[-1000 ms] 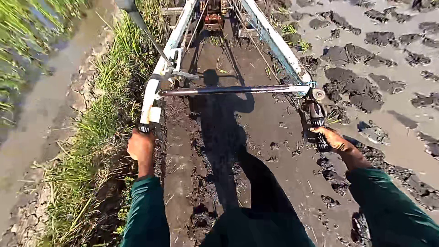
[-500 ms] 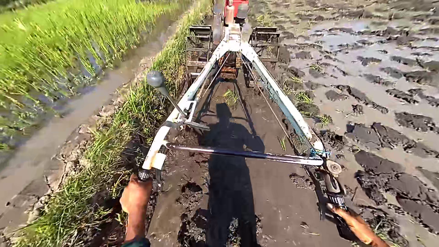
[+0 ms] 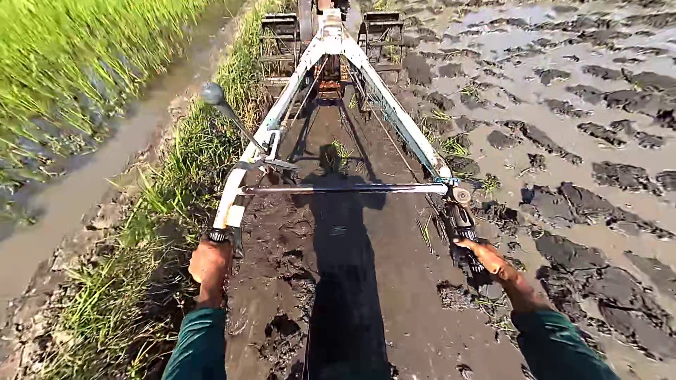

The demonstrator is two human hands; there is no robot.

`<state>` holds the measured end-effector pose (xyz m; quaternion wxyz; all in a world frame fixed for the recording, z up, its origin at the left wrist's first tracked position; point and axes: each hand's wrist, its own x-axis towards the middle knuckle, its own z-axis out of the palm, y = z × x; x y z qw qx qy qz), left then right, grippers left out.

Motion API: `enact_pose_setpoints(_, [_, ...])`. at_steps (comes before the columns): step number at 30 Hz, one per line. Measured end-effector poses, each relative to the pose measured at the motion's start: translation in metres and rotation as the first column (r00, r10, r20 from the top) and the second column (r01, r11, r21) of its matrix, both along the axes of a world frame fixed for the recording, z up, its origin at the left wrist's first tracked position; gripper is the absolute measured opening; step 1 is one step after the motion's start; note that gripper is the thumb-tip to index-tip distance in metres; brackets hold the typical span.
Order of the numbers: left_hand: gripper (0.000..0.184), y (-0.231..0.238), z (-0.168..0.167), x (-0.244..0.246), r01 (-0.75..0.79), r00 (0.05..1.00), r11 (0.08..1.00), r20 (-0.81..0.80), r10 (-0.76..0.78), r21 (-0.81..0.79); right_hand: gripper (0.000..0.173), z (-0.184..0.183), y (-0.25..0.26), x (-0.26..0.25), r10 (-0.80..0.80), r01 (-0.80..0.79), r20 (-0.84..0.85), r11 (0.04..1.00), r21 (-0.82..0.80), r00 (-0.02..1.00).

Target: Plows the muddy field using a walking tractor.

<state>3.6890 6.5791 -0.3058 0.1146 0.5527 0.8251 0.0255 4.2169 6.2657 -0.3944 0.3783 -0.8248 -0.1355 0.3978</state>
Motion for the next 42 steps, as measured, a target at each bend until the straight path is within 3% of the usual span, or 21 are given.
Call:
enact_pose_setpoints(5, [0.057, 0.085, -0.020, 0.052, 0.008, 1.000, 0.999, -0.014, -0.008, 0.032, 0.034, -0.010, 0.081, 0.061, -0.032, 0.032, -0.043, 0.999, 0.013, 0.999])
enact_pose_setpoints(7, [0.061, 0.121, -0.030, 0.058, 0.071, 0.991, 0.997, 0.109, -0.072, 0.017, 0.038, -0.020, 0.114, 0.081, -0.035, 0.034, -0.046, 0.999, -0.011, 0.998])
enact_pose_setpoints(8, [0.063, 0.141, -0.031, 0.056, 0.131, 0.958, 0.991, 0.257, -0.127, 0.005, 0.038, -0.026, 0.129, 0.088, -0.034, 0.033, -0.033, 0.999, -0.013, 0.999])
enact_pose_setpoints(11, [0.054, 0.204, -0.027, 0.058, 0.260, 0.724, 0.959, 0.679, -0.120, -0.108, 0.044, -0.039, 0.175, 0.118, -0.052, 0.052, -0.015, 0.998, 0.018, 0.999])
enact_pose_setpoints(13, [0.024, 0.243, -0.029, 0.078, 0.188, 0.567, 0.976, 0.823, -0.017, -0.110, 0.049, -0.037, 0.211, 0.145, -0.066, 0.066, 0.012, 0.998, 0.025, 0.998])
enact_pose_setpoints(15, [0.018, 0.280, -0.034, 0.097, 0.191, 0.452, 0.973, 0.891, 0.032, -0.132, 0.051, -0.032, 0.249, 0.171, -0.059, 0.059, 0.030, 0.998, 0.018, 0.998])
enact_pose_setpoints(16, [0.018, 0.300, -0.034, 0.107, 0.217, 0.482, 0.965, 0.876, 0.025, -0.147, 0.052, -0.029, 0.269, 0.183, -0.053, 0.052, 0.025, 0.999, 0.013, 0.998])
enact_pose_setpoints(20, [0.030, 0.361, -0.009, 0.179, 0.255, 0.749, 0.950, 0.658, -0.076, -0.182, 0.044, -0.022, 0.341, 0.232, -0.023, 0.024, -0.036, 0.999, 0.035, 0.999])
enact_pose_setpoints(22, [0.038, 0.391, -0.004, 0.205, 0.269, 0.807, 0.943, 0.580, -0.109, -0.198, 0.036, -0.017, 0.377, 0.251, -0.028, 0.028, -0.022, 0.999, 0.038, 0.999])
enact_pose_setpoints(26, [0.051, 0.439, -0.007, 0.258, 0.225, 0.887, 0.959, 0.444, -0.128, -0.173, 0.030, -0.022, 0.433, 0.296, -0.057, 0.058, -0.040, 0.998, 0.024, 0.998])
enact_pose_setpoints(30, [0.062, 0.447, -0.001, 0.352, 0.273, 0.908, 0.951, 0.364, -0.206, -0.144, 0.032, -0.036, 0.460, 0.424, -0.107, 0.109, -0.046, 0.992, 0.062, 0.993])
enact_pose_setpoints(33, [0.060, 0.441, -0.008, 0.445, 0.213, 0.933, 0.967, 0.325, -0.158, -0.141, 0.032, -0.029, 0.488, 0.512, -0.118, 0.119, -0.096, 0.993, -0.002, 0.988])
enact_pose_setpoints(36, [0.064, 0.467, -0.029, 0.496, 0.039, 0.989, 0.992, 0.145, -0.021, -0.122, 0.033, -0.042, 0.527, 0.546, -0.066, 0.072, -0.201, 0.997, 0.024, 0.977])
enact_pose_setpoints(39, [0.063, 0.519, -0.045, 0.525, 0.037, 0.995, 0.999, 0.087, -0.038, 0.011, 0.028, -0.060, 0.573, 0.581, -0.063, 0.080, -0.174, 0.992, 0.093, 0.983])
enact_pose_setpoints(42, [0.063, 0.568, -0.056, 0.562, 0.032, 0.999, 0.995, 0.038, -0.035, 0.092, 0.034, -0.058, 0.625, 0.617, -0.006, 0.022, -0.157, 0.995, 0.101, 0.988])
